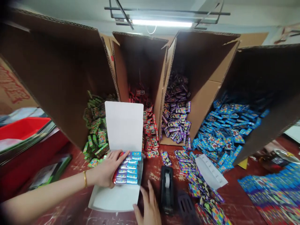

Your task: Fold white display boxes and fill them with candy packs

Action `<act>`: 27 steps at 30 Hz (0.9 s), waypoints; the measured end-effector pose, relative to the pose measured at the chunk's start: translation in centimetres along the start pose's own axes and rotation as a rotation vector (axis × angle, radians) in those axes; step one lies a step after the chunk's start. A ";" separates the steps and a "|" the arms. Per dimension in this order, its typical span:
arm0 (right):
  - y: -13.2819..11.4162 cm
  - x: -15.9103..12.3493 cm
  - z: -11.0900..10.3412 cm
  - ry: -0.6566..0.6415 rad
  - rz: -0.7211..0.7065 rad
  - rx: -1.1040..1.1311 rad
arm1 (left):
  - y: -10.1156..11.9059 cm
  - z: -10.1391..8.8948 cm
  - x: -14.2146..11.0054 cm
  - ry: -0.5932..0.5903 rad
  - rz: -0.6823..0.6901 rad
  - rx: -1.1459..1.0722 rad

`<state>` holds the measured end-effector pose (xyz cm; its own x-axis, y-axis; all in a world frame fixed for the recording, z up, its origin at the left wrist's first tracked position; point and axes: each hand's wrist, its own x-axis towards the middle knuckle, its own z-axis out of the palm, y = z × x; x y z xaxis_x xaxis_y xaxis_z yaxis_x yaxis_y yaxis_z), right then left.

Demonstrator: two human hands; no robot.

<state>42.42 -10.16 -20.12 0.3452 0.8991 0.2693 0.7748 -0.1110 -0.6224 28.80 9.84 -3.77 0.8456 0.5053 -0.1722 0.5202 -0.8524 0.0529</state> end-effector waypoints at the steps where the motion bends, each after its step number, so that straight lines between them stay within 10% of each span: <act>1: -0.1 0.1 0.1 -0.031 -0.007 -0.054 | -0.1 0.1 -0.3 -0.002 -0.025 -0.004; 12: -2.3 2.9 1.1 -0.407 0.275 -0.289 | 0.0 -0.9 -0.1 -0.261 -0.149 0.033; 19: -2.2 2.4 2.1 -0.313 0.307 -0.174 | -1.4 2.3 0.7 0.175 -0.051 -0.164; 27: -3.6 2.9 2.6 -0.298 0.395 -0.116 | -2.7 2.3 2.5 0.160 -0.019 -0.046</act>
<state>39.25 -6.01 -19.03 0.4707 0.8587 -0.2026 0.6751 -0.4984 -0.5439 29.22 13.04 -6.64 0.8421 0.5391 -0.0149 0.5378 -0.8375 0.0966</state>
